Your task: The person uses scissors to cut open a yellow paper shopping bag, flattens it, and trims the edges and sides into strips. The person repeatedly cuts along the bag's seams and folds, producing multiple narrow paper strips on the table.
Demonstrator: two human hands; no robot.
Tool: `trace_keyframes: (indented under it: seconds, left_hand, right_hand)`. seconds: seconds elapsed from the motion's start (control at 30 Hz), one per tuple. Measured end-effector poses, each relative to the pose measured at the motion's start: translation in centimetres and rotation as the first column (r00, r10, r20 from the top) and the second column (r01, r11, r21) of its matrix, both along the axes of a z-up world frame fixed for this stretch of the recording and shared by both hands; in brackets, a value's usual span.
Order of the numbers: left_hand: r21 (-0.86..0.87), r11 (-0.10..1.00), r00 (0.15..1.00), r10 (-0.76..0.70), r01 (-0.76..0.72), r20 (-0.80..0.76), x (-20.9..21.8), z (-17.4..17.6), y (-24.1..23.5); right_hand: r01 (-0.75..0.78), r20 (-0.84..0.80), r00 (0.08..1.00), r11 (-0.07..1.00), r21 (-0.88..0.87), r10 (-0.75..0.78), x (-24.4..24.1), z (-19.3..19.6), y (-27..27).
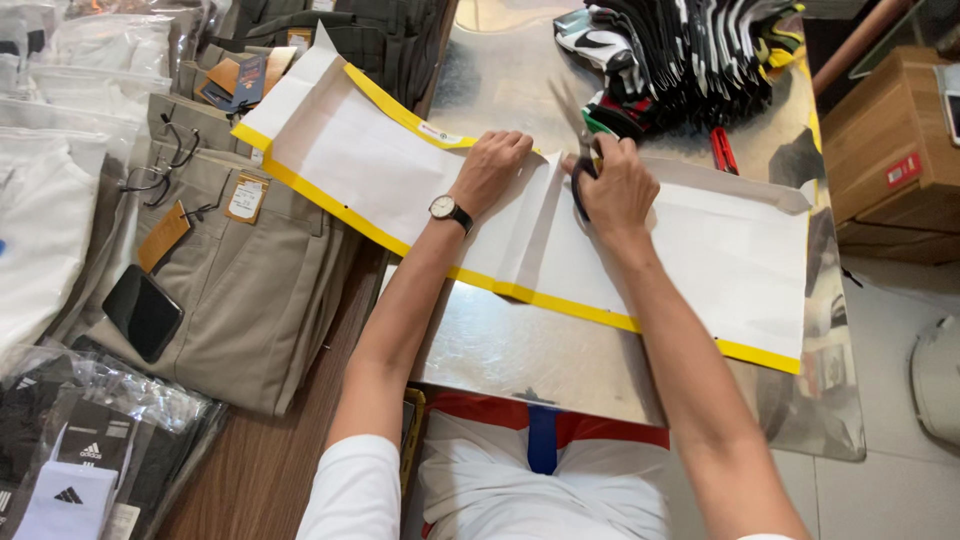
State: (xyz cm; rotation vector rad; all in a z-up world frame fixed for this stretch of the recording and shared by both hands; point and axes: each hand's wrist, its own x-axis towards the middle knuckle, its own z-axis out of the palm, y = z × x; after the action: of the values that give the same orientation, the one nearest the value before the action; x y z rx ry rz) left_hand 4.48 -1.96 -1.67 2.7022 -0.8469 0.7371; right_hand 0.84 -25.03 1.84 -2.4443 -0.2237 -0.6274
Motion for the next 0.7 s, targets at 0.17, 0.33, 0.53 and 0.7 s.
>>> trace_keyframes:
  seconds: [0.17,0.33,0.53,0.7]
  left_hand:
    - [0.246,0.966,0.954,-0.146,0.081,0.261,-2.3,2.7,2.7]
    - [0.474,0.88,0.775,-0.289,-0.016,0.562,-5.6,9.8,4.5]
    - [0.626,0.776,0.62,-0.458,-0.07,0.637,-9.7,15.2,7.4]
    - [0.689,0.676,0.422,-0.563,-0.261,0.711,-11.2,23.8,11.6]
  right_hand:
    - [0.048,0.013,0.999,0.997,-0.065,-0.048,0.6,-2.4,0.3]
    - [0.05,-0.005,0.999,0.995,-0.084,-0.05,1.0,-2.4,0.5]
    - [0.044,-0.003,0.999,0.996,-0.076,-0.045,0.2,-2.8,0.3]
    - [0.037,0.014,0.999,0.996,-0.078,-0.036,0.3,-2.5,0.3]
